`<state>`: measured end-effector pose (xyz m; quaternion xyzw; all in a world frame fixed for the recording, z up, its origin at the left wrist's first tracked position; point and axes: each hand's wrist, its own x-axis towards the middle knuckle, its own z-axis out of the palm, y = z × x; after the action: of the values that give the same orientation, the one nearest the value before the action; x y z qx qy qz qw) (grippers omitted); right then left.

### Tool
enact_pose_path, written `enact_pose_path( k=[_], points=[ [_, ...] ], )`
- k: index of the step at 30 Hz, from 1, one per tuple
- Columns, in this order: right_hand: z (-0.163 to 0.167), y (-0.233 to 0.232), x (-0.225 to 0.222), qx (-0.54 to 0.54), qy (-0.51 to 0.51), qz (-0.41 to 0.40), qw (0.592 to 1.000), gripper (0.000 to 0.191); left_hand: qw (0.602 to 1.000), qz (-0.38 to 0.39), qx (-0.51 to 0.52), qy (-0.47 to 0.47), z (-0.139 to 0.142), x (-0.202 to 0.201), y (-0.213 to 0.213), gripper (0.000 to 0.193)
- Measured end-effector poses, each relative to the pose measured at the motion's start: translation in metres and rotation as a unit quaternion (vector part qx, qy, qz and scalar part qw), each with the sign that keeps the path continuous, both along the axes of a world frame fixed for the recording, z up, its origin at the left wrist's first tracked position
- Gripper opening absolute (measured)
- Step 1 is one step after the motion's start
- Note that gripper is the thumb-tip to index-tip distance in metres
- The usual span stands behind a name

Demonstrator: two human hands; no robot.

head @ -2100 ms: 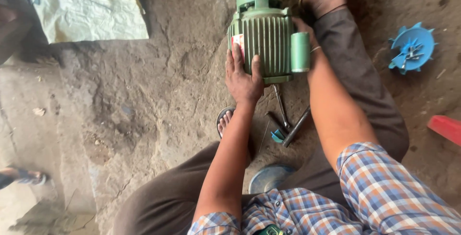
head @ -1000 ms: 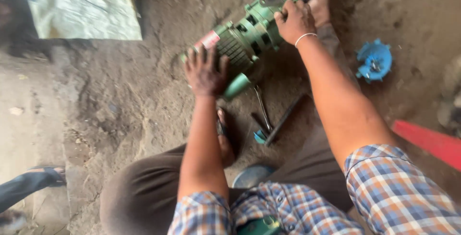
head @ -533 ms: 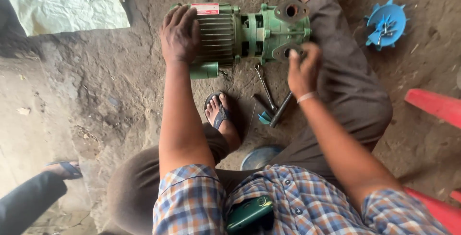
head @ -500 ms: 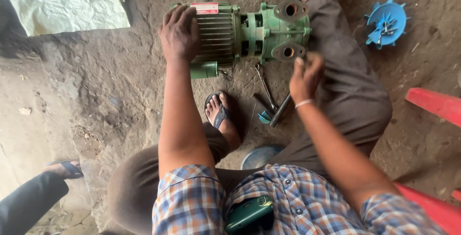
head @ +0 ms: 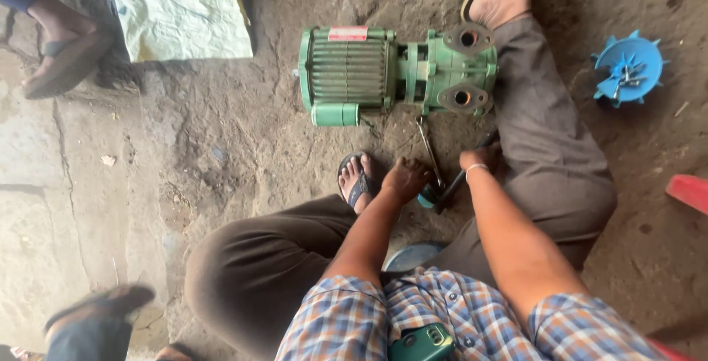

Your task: The person uses a hammer and wrench to remove a blue plastic fan from a green motor, then uses a wrench to loosen and remove bolts from the motor housing. The person continues to manipulate the motor and tools on the floor.

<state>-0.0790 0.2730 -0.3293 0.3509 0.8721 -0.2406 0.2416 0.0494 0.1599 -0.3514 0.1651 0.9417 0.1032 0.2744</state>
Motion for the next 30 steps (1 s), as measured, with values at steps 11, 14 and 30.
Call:
enact_pose_path(
  k=[11,14,30],
  points=[
    [0.043,0.024,0.01,-0.396,-0.069,-0.149,0.903,0.009,0.967,0.165,0.05,-0.189,0.014,0.012,-0.003,0.04],
    [0.053,0.03,0.047,-0.417,-0.147,-0.125,0.888,0.011,0.92,0.299,0.063,-0.247,0.025,0.021,-0.019,0.043],
    [0.083,-0.11,0.134,-0.538,-0.251,0.369,0.715,0.048,0.449,0.848,0.265,-0.099,0.062,0.052,-0.099,0.037]
  ],
)
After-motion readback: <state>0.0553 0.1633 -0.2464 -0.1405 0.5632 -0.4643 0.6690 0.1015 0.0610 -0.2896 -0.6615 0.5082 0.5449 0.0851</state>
